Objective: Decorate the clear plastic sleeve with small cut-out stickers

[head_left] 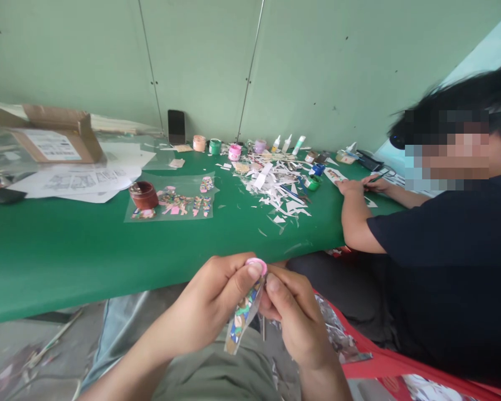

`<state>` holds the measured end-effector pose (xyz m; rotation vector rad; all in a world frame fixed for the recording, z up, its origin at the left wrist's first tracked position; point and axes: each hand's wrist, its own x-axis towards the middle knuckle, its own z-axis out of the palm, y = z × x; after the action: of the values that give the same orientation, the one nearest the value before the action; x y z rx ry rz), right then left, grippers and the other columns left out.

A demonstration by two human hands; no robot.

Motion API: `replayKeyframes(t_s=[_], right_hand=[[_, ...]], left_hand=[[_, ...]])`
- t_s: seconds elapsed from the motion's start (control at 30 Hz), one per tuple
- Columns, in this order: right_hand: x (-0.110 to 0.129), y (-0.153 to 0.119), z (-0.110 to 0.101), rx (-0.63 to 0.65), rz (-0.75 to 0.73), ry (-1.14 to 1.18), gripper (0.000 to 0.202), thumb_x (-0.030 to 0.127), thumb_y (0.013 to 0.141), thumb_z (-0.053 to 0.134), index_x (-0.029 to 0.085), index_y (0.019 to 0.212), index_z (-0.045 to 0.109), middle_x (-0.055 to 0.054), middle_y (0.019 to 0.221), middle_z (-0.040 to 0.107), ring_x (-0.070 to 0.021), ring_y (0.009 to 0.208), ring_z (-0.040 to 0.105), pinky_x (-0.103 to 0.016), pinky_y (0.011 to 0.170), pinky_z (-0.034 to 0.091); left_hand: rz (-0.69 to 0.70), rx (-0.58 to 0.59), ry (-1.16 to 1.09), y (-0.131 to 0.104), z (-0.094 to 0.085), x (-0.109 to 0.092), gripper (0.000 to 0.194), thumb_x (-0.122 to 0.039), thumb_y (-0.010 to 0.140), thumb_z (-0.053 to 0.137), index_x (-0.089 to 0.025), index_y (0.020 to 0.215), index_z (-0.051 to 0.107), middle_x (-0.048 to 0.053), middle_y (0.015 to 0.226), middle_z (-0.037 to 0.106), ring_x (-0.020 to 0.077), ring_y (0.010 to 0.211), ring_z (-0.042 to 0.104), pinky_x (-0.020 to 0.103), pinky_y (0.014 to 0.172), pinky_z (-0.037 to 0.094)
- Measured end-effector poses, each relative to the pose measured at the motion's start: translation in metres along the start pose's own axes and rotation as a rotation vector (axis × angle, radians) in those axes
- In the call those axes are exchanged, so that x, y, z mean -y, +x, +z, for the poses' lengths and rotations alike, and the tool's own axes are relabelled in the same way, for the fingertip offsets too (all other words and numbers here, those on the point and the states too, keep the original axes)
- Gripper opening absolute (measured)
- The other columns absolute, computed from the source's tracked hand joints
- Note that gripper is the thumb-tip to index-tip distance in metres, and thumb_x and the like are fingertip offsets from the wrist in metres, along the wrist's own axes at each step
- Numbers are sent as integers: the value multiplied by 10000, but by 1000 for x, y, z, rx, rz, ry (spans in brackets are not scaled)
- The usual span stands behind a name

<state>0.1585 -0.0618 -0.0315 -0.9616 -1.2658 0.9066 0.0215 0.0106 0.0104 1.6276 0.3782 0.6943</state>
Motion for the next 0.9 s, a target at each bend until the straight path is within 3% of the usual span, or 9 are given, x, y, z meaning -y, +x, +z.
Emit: replayKeyframes(t_s=[0.3,0.7,0.9], right_hand=[[0,3,-2,50,-9,45,441,425,1052,433,211,669,399,54,583,325,-93,512,273,-262,493,223],[1,-2,17,-90,-79,66,392,383,1061,438,204,712,456,53,602,357,-85,521,286,-226,465,233],[1,-2,27,-144,-25,160,381,436,1048,457,209,744,486,60,630,334,-81,509,238,-203,416,193]], left_hand=[[9,27,58,3,-1,0,406,-349,1057,400,-187,702,514,-27,672,629,84,641,568,180,641,461],[66,25,260,-2,-3,-11,383,-290,1060,385,-195,694,448,-85,574,468,62,492,314,188,478,285],[79,22,286,-4,-6,-11,374,-292,1060,392,-199,703,450,-89,564,455,63,490,317,180,480,288]])
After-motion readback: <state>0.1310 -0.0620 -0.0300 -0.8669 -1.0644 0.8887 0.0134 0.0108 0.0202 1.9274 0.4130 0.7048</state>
